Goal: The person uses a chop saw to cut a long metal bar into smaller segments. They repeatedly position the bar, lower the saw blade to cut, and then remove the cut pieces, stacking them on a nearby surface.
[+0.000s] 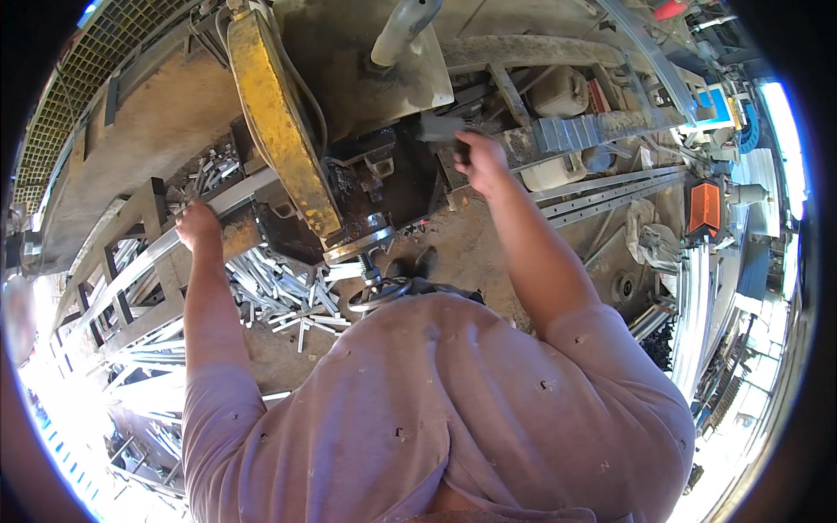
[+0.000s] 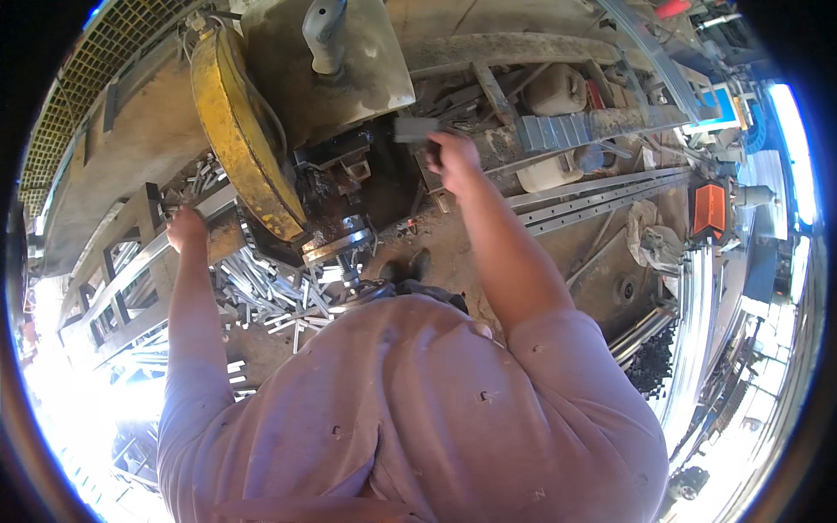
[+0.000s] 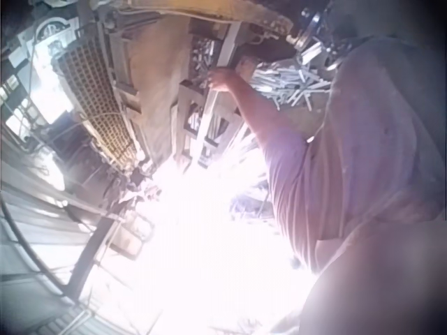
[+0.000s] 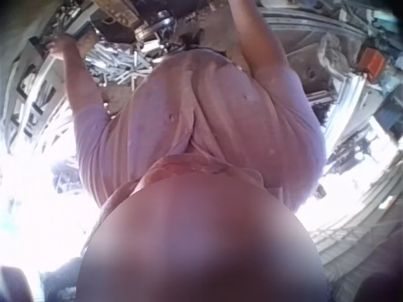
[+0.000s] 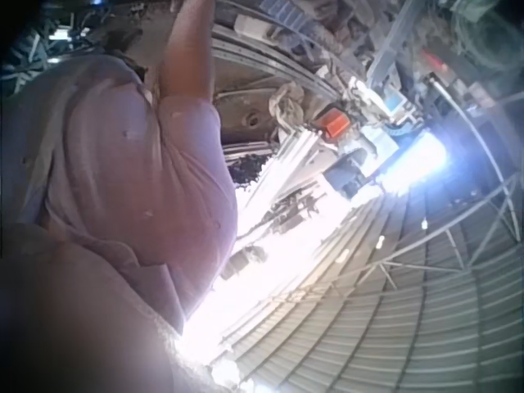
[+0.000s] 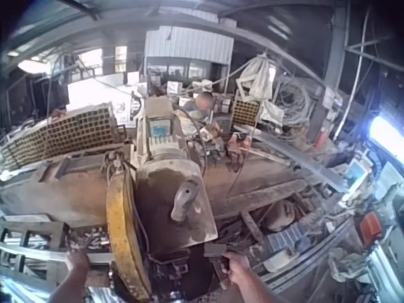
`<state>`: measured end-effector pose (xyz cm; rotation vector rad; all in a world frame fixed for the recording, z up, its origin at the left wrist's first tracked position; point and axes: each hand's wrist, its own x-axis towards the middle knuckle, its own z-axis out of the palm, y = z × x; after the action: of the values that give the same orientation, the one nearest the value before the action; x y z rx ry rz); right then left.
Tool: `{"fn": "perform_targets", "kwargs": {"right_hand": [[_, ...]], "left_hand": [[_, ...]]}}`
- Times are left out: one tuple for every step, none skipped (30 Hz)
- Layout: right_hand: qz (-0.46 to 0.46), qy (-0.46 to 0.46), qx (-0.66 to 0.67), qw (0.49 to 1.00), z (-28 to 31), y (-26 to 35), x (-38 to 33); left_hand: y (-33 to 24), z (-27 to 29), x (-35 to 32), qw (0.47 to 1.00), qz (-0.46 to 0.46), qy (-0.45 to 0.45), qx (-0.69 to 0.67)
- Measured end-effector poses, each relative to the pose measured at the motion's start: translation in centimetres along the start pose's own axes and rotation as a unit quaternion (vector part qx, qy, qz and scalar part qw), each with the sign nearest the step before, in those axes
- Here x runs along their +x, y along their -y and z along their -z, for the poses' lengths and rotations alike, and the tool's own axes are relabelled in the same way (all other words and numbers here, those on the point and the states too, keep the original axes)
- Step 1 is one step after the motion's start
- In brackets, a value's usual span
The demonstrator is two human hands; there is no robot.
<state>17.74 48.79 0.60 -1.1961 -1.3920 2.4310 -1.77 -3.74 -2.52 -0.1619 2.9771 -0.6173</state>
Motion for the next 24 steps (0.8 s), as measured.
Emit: {"fn": "perform_targets", "kwargs": {"right_hand": [[-0.02,-0.034,0.009,0.999,2.6,-0.8,0.1],[-0.049,-0.084,-0.005,0.995,3.7,-1.3,-0.6],[-0.056,-0.093,0.002,0.994,4.9,-2.1,-0.9],[-0.064,-0.102,0.008,0.993,5.9,-3.0,-1.2],[-0.071,-0.109,0.016,0.991,6.2,-3.6,-1.6],[-0.071,-0.091,0.043,0.992,6.5,-4.0,-2.0],[-0.056,-0.087,0.056,0.993,6.9,-4.3,-2.2],[-0.04,-0.081,0.067,0.994,7.0,-4.3,-2.4],[-0.025,-0.075,0.079,0.994,7.0,-4.3,-2.8],[-0.014,-0.079,0.07,0.994,7.2,-4.2,-3.1],[-0.003,-0.085,0.062,0.994,7.9,-4.1,-3.3],[0.009,-0.09,0.054,0.994,8.6,-4.1,-3.6],[0.008,-0.108,0.029,0.994,9.4,-4.3,-4.2],[0.008,-0.124,0.002,0.992,10.1,-4.6,-5.1],[0.007,-0.14,-0.025,0.99,11.2,-5.2,-5.9],[0.001,-0.123,-0.044,0.991,12.6,-6.1,-6.7],[-0.005,-0.107,-0.065,0.992,14.6,-7.6,-7.1],[-0.034,-0.115,-0.096,0.988,16.3,-9.1,-7.6],[-0.063,-0.125,-0.125,0.982,17.8,-10.6,-8.6],[-0.106,-0.124,-0.17,0.972,19.0,-11.7,-9.8],[-0.148,-0.125,-0.213,0.958,20.1,-12.8,-11.1],[-0.163,-0.127,-0.197,0.958,22.5,-15.0,-11.8],[-0.178,-0.127,-0.181,0.959,24.4,-16.9,-12.4],[-0.204,-0.125,-0.217,0.946,24.8,-17.6,-13.8]], "left_hand": [[-0.2,0.1,0.1,1.0,-0.003,0.0,0.0],[-0.3,-0.1,0.2,1.0,-0.006,0.001,-0.002],[-0.3,-0.1,0.3,1.0,-0.008,0.0,-0.004],[-0.3,-0.1,0.4,1.0,-0.011,0.0,-0.006],[-0.1,-0.2,0.5,1.0,-0.014,-0.009,-0.01],[0.0,-0.3,0.5,1.0,-0.016,-0.018,-0.015],[0.1,-0.5,0.5,0.999,-0.019,-0.027,-0.02],[0.2,-0.6,0.6,0.999,-0.02,-0.019,-0.019],[0.3,-0.6,0.8,1.0,-0.021,-0.01,-0.019],[0.4,-0.7,0.9,1.0,-0.022,-0.002,-0.018],[0.3,-0.6,0.8,0.999,-0.025,-0.006,-0.024],[0.3,-0.5,0.7,0.999,-0.028,-0.01,-0.029],[0.2,-0.3,0.7,0.999,-0.031,-0.015,-0.034],[0.1,-0.4,0.7,0.999,-0.028,-0.025,-0.036],[0.2,-0.6,0.6,0.998,-0.024,-0.035,-0.038],[0.2,-0.7,0.6,0.998,-0.021,-0.045,-0.041],[0.2,-0.7,0.8,0.998,-0.023,-0.041,-0.041],[0.3,-0.9,0.9,0.998,-0.025,-0.037,-0.041],[0.2,-1.0,1.0,0.998,-0.028,-0.033,-0.042],[0.3,-1.2,1.0,0.998,-0.026,-0.039,-0.043],[0.3,-1.3,0.9,0.998,-0.029,-0.037,-0.043],[0.1,-1.1,0.9,0.998,-0.035,-0.035,-0.045],[0.0,-1.1,0.8,0.998,-0.039,-0.034,-0.046],[0.2,-1.1,0.8,0.997,-0.033,-0.04,-0.048]]}}
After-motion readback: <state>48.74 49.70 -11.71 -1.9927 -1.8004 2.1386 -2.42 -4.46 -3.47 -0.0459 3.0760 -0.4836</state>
